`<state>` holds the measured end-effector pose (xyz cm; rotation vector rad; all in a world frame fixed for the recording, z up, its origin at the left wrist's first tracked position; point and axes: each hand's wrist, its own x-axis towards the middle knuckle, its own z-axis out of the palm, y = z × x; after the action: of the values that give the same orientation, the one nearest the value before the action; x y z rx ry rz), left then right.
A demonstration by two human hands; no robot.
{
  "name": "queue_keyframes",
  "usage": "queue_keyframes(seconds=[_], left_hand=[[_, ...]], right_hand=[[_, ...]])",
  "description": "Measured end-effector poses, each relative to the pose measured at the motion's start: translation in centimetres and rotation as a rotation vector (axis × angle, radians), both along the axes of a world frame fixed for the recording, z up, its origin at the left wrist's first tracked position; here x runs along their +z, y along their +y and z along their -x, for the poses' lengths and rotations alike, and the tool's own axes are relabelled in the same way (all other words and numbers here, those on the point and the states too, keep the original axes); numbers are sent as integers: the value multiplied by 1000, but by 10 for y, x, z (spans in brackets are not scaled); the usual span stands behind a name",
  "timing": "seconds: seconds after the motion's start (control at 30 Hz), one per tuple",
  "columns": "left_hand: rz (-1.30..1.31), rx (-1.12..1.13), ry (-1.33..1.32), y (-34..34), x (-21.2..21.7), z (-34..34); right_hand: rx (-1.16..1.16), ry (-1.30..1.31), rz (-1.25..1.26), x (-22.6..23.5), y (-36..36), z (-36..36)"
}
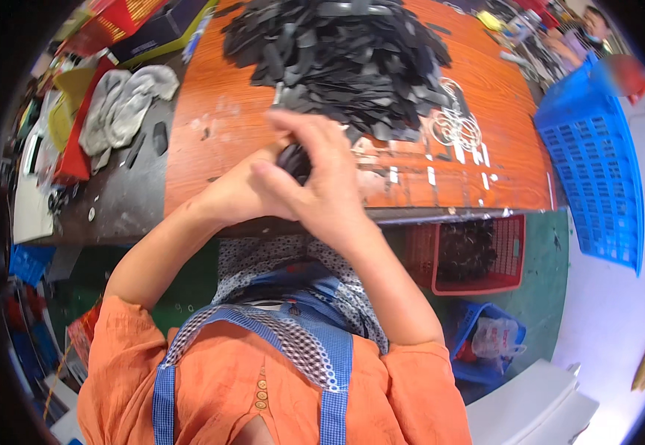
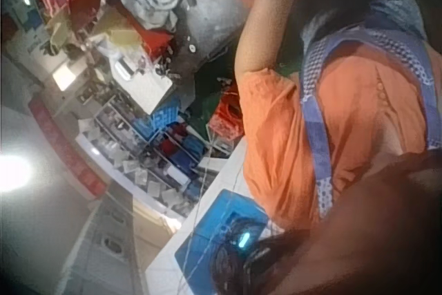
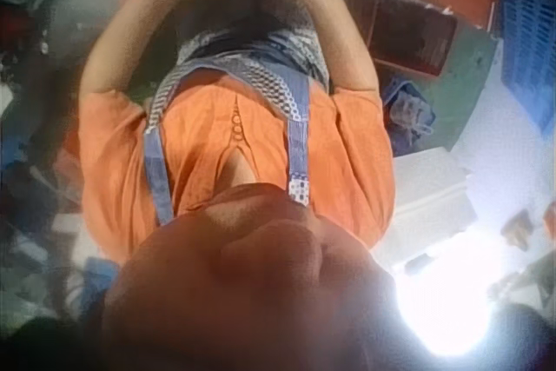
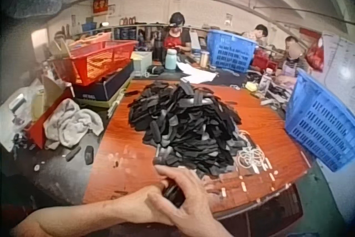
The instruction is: The person gathers black patches from a pile, stacks them together by hand into bundles, secures each bundle with a rubber band, and places the completed bundles into a crate.
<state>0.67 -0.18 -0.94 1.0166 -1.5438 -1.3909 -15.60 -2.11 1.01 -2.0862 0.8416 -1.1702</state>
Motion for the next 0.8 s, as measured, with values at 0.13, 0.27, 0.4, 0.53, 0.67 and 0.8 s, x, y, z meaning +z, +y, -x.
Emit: queue_keyframes(seconds=[0.13, 0.27, 0.4, 0.53, 0.67, 0.8], left_hand=[[-184, -142, -4, -2, 27, 5], [-442, -282, 158, -1, 24, 13], [-263, -184, 66, 2, 23, 49], [-336, -179, 74, -11, 28, 52], [-265, -162, 136, -17, 28, 64], [-215, -89, 218, -19, 16, 61]], right_hand=[[-12, -201, -24, -3, 4, 3], [-6, -153, 69, -1, 5, 21], [99, -194, -185, 8, 1, 51], [-286, 47, -228, 9, -42, 109], [-655, 655, 198, -26, -80, 172], [-537, 653, 60, -9, -71, 161]])
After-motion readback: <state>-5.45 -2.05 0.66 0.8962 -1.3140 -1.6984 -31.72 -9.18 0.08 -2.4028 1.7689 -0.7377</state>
